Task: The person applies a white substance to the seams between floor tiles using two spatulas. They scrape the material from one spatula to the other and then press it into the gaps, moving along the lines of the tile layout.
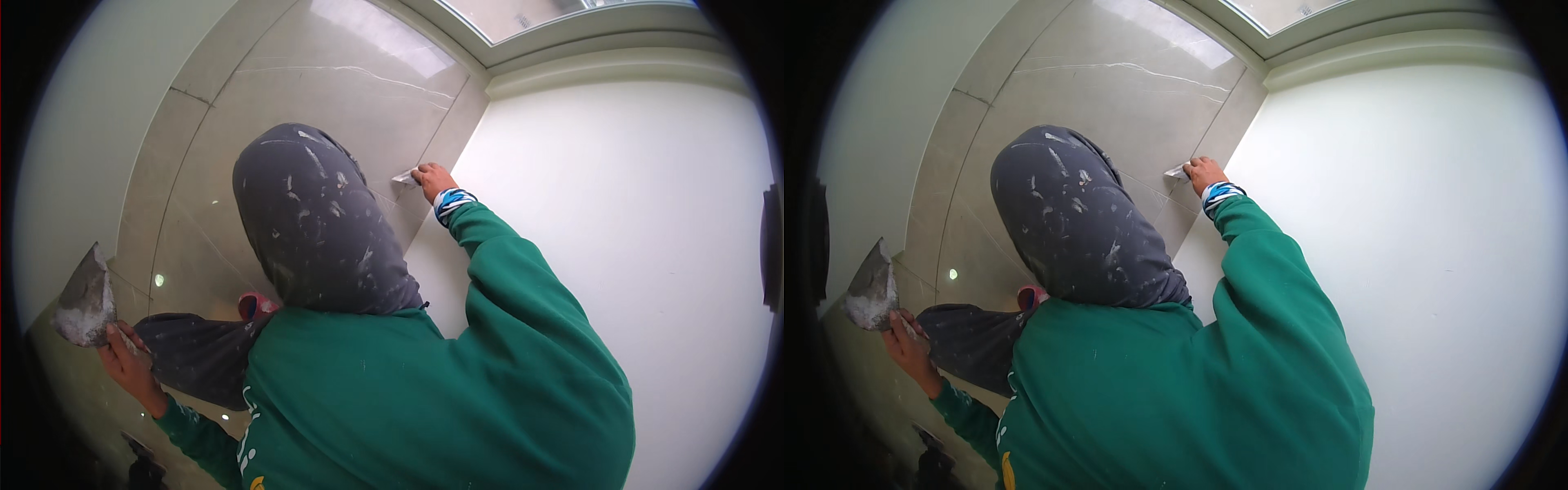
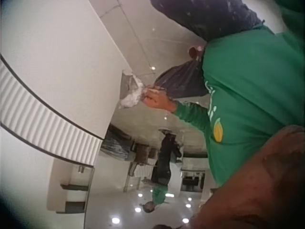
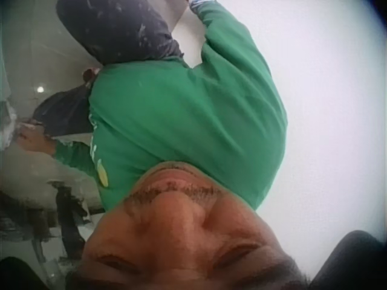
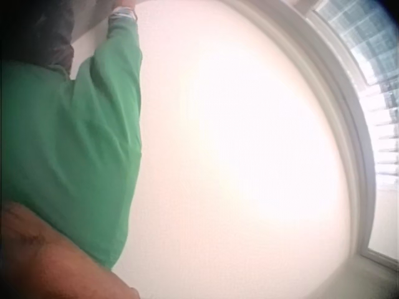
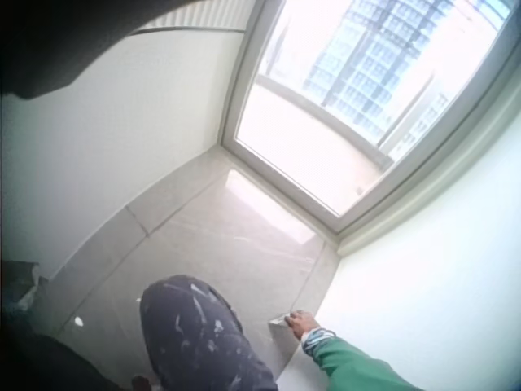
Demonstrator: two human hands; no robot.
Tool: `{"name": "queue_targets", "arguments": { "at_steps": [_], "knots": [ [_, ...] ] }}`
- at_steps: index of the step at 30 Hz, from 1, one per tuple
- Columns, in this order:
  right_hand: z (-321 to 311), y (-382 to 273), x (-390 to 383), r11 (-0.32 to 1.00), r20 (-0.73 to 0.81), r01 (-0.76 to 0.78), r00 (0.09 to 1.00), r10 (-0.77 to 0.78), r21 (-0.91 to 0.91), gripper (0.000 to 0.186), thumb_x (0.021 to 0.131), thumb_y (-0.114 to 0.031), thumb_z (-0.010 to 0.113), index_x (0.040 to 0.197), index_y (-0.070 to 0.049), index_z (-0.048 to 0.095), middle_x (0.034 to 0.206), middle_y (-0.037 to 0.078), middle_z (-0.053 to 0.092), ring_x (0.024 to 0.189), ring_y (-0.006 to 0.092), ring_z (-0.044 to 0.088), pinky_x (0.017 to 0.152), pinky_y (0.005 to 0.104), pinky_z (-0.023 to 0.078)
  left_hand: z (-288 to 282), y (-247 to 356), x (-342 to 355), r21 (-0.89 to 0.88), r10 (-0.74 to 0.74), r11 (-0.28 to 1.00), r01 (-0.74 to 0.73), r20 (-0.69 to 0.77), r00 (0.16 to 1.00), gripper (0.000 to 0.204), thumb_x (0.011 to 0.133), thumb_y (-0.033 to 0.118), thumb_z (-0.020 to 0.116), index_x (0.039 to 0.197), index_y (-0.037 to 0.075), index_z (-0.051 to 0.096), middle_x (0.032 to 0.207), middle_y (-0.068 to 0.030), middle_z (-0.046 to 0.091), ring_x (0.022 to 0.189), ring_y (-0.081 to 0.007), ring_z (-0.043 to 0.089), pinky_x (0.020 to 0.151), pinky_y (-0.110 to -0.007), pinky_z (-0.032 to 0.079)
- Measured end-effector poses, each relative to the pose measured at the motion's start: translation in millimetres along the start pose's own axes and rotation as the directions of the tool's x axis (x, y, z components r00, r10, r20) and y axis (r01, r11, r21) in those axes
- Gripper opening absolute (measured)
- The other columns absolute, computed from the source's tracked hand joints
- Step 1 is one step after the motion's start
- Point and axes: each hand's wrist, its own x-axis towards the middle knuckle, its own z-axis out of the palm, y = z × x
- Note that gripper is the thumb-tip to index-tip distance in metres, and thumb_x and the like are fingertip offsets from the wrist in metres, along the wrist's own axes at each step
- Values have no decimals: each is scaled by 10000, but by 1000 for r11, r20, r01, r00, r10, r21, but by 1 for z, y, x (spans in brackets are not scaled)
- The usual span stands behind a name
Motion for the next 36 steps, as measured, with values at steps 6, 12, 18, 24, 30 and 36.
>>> {"name": "queue_targets", "arguments": {
  "at_steps": [6, 12, 18, 24, 30, 36],
  "knots": [
    [27, -2, -20, 1000, 154, -11, 988, 13, -11, 290, 990, -111, 511, 1200, -100, 711, 1191, 111, 685, 1193, 305, 606, 1009, 427, 490, 10, 17, -11, 119, -19, 992, 28, -75, 997, 309, 1090, 298, 544, 906, 50, 542, 760, -34, 560, 622, -86, 504, 521, -247, 383],
    [20, -6, -16, 998, 264, -17, 964, 34, -68, 298, 966, -95, 527, 1195, -101, 717, 1210, 114, 689, 1200, 305, 606, 1025, 421, 493, 13, -6, 2, 129, -103, 985, 112, -74, 992, 260, 1093, 262, 534, 954, 42, 538, 804, -39, 571, 622, -92, 493, 531, -255, 387],
    [34, -28, -19, 996, 141, 90, 986, -87, -9, 384, 956, -107, 537, 1329, -82, 627, 1298, 130, 621, 1309, 318, 528, 1050, 428, 474, 10, -17, 5, 48, 1, 999, 3, -71, 997, 239, 1098, 236, 519, 964, 38, 533, 830, -44, 577, 633, -96, 495, 536, -259, 390],
    [56, -55, -41, 994, 317, -103, 944, 89, 29, 385, 981, -102, 516, 1341, -104, 651, 1311, 154, 629, 1353, 338, 522, 1064, 443, 483, 5, -11, 5, 109, 46, 993, -40, -50, 998, 226, 1098, 231, 521, 999, 29, 547, 843, -48, 579, 643, -98, 496, 544, -256, 391],
    [51, -41, -19, 880, 256, -436, 887, 384, 189, 382, 912, -2, 540, 1244, -102, 702, 1139, 208, 698, 1101, 391, 671, 974, 461, 543, -4, -27, 13, 35, 47, 998, -46, -31, 998, 219, 1100, 231, 526, 1017, 30, 558, 840, -40, 575, 645, -92, 497, 545, -249, 387],
    [56, 3, 43, 799, 122, -578, 816, 565, 166, 223, 943, -102, 562, 1091, -8, 699, 1085, 234, 712, 1088, 399, 680, 946, 480, 555, 2, -20, 10, 30, 15, 999, -14, -41, 999, 226, 1102, 241, 528, 1011, 36, 553, 839, -38, 572, 643, -92, 490, 548, -246, 381]
  ]
}}
